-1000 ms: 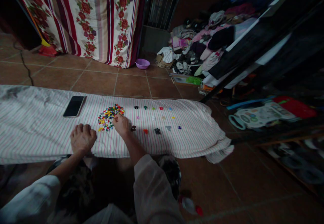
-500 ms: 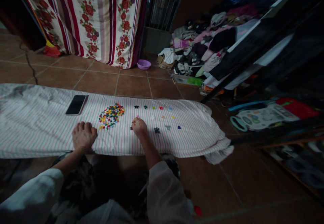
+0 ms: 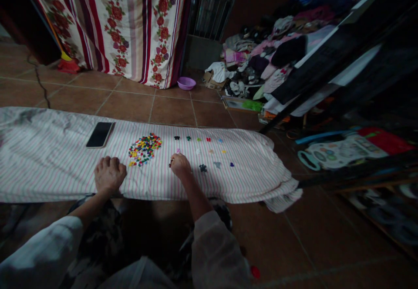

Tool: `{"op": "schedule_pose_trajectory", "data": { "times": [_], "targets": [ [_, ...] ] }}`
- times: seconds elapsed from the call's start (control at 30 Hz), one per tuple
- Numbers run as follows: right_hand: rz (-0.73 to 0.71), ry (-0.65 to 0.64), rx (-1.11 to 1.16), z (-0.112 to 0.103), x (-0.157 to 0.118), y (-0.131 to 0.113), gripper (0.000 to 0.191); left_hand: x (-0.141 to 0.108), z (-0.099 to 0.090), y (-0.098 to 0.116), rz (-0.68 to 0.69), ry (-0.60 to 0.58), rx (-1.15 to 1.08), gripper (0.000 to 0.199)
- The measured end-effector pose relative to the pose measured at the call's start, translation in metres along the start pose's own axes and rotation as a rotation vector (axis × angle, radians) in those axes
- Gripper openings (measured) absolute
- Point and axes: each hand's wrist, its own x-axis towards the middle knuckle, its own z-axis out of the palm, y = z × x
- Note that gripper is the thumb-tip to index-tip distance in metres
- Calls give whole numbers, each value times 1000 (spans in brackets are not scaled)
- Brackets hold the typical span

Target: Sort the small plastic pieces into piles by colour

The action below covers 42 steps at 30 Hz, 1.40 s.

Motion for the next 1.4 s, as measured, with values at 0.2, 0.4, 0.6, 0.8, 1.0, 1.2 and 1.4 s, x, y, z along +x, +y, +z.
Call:
{"op": "schedule_pose_trajectory", "data": {
  "times": [0.2,0.4,0.6,0.8,1.0,1.2,1.4],
  "targets": [
    [-128,89,10,7,-15,1,22,0,-1,1,5,6,30,29],
    [-140,138,44,12,-25,-2,19,0,0,0,6,19,32,28],
    [-137,197,101,18,-29,1,25,0,0,0,6,11,38,29],
    [-141,244,143,22,-29,1,28,0,1,0,7,15,41,30],
    [-126,253,148,20,-21,3,26,-1,3,0,0,19,26,30],
    [-137,146,46,11,-4,7,28,0,2,0,-7,10,12,30],
    [-188,106,36,10,19,-13,31,1,-1,2,-7,0,3,29]
  ]
}}
